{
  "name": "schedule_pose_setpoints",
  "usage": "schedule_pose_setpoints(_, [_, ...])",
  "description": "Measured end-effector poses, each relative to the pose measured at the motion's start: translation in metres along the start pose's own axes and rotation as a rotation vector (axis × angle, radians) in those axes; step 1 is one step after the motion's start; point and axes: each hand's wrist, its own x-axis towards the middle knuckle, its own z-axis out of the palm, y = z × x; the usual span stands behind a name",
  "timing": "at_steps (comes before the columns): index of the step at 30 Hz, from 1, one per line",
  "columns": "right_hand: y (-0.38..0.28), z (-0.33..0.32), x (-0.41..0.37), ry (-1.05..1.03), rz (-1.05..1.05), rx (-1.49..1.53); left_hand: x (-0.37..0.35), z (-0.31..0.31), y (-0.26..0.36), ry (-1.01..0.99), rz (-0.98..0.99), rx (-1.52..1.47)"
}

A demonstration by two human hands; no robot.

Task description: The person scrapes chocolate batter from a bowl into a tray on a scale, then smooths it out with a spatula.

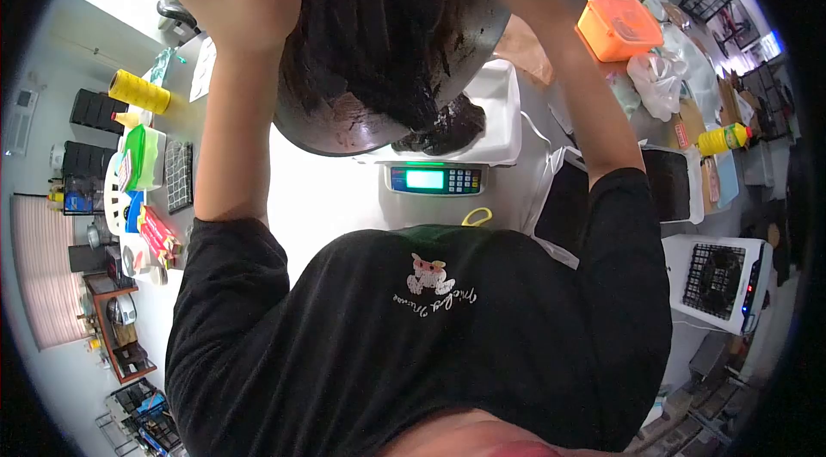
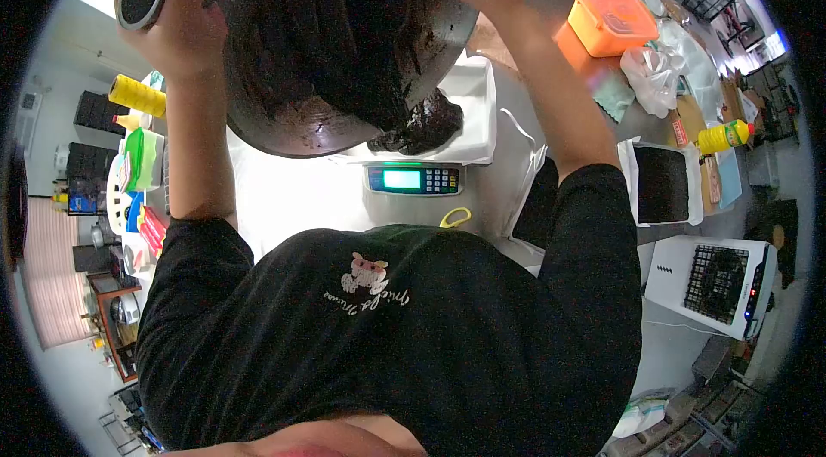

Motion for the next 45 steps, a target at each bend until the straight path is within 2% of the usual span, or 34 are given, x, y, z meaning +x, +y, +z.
schedule_pose_setpoints(3, [-0.002,0.029,-0.023,-0.067,0.005,0.040,0.001,-0.001,-0.012,0.052,0.050,0.043])
schedule_pose_setpoints(5, [0.000,0.054,-0.042,-0.126,-0.135,0.118,0.003,-0.002,-0.007,0.027,0.029,0.009])
schedule_pose_setpoints(6, [-0.007,0.059,-0.052,-0.128,-0.130,0.121,0.003,-0.003,-0.005,0.006,0.003,-0.024])
schedule_pose_setpoints(8, [-0.026,0.062,-0.069,-0.424,-0.018,0.086,0.000,0.000,-0.011,0.020,0.053,-0.033])
schedule_pose_setpoints(12, [-0.026,0.067,-0.086,-0.358,-0.148,0.195,-0.004,-0.002,-0.017,0.022,0.110,0.033])
schedule_pose_setpoints(14, [-0.016,0.062,-0.083,-0.204,-0.224,0.176,-0.006,-0.001,-0.015,0.079,0.041,0.078])
schedule_pose_setpoints(15, [-0.010,0.053,-0.076,-0.207,-0.223,0.177,-0.006,0.000,-0.014,0.138,-0.021,0.120])
schedule_pose_setpoints(16, [-0.004,0.040,-0.065,-0.117,-0.168,0.112,-0.001,-0.008,-0.018,0.074,0.009,0.045])
schedule_pose_setpoints(20, [0.020,0.014,-0.028,0.119,-0.005,0.083,-0.001,0.002,-0.013,0.136,0.079,0.084])
schedule_pose_setpoints(21, [0.023,0.016,-0.028,0.123,-0.001,0.079,0.001,0.000,-0.014,0.092,0.132,0.065])
schedule_pose_setpoints(23, [0.021,0.027,-0.037,-0.089,0.156,-0.086,-0.001,0.002,-0.011,0.048,0.175,0.048])
schedule_pose_setpoints(26, [0.009,0.047,-0.064,-0.155,0.153,0.009,-0.005,0.005,-0.009,0.141,0.099,-0.029])
schedule_pose_setpoints(28, [0.005,0.072,-0.087,-0.181,0.124,0.093,0.002,-0.014,-0.030,0.045,0.228,-0.189])
schedule_pose_setpoints(31, [-0.013,0.094,-0.118,-0.247,0.048,0.237,0.004,-0.024,-0.033,-0.009,0.245,-0.150])
schedule_pose_setpoints(32, [-0.024,0.088,-0.123,-0.340,0.096,0.144,0.004,-0.024,-0.034,-0.007,0.243,-0.149])
schedule_pose_setpoints(35, [-0.027,0.077,-0.124,-0.347,0.001,0.196,0.001,-0.028,-0.036,0.042,0.271,0.030])
schedule_pose_setpoints(36, [-0.017,0.078,-0.123,-0.257,-0.057,0.271,0.001,-0.029,-0.037,0.035,0.247,-0.055])
schedule_pose_setpoints(37, [-0.011,0.074,-0.121,-0.258,-0.056,0.271,0.001,-0.030,-0.038,0.030,0.224,-0.142])
schedule_pose_setpoints(40, [0.007,0.061,-0.113,-0.045,0.054,0.230,0.003,-0.030,-0.034,0.002,0.267,-0.168])
schedule_pose_setpoints(41, [0.009,0.061,-0.114,-0.046,0.054,0.227,0.004,-0.030,-0.035,0.003,0.266,-0.170])
schedule_pose_setpoints(43, [0.011,0.059,-0.115,-0.149,0.270,0.177,0.006,-0.029,-0.037,0.013,0.305,-0.186])
schedule_pose_setpoints(44, [0.015,0.070,-0.121,-0.167,0.295,0.152,0.007,-0.032,-0.036,0.012,0.305,-0.190])
schedule_pose_setpoints(45, [0.013,0.074,-0.127,-0.166,0.296,0.150,0.009,-0.039,-0.035,-0.060,0.424,0.138])
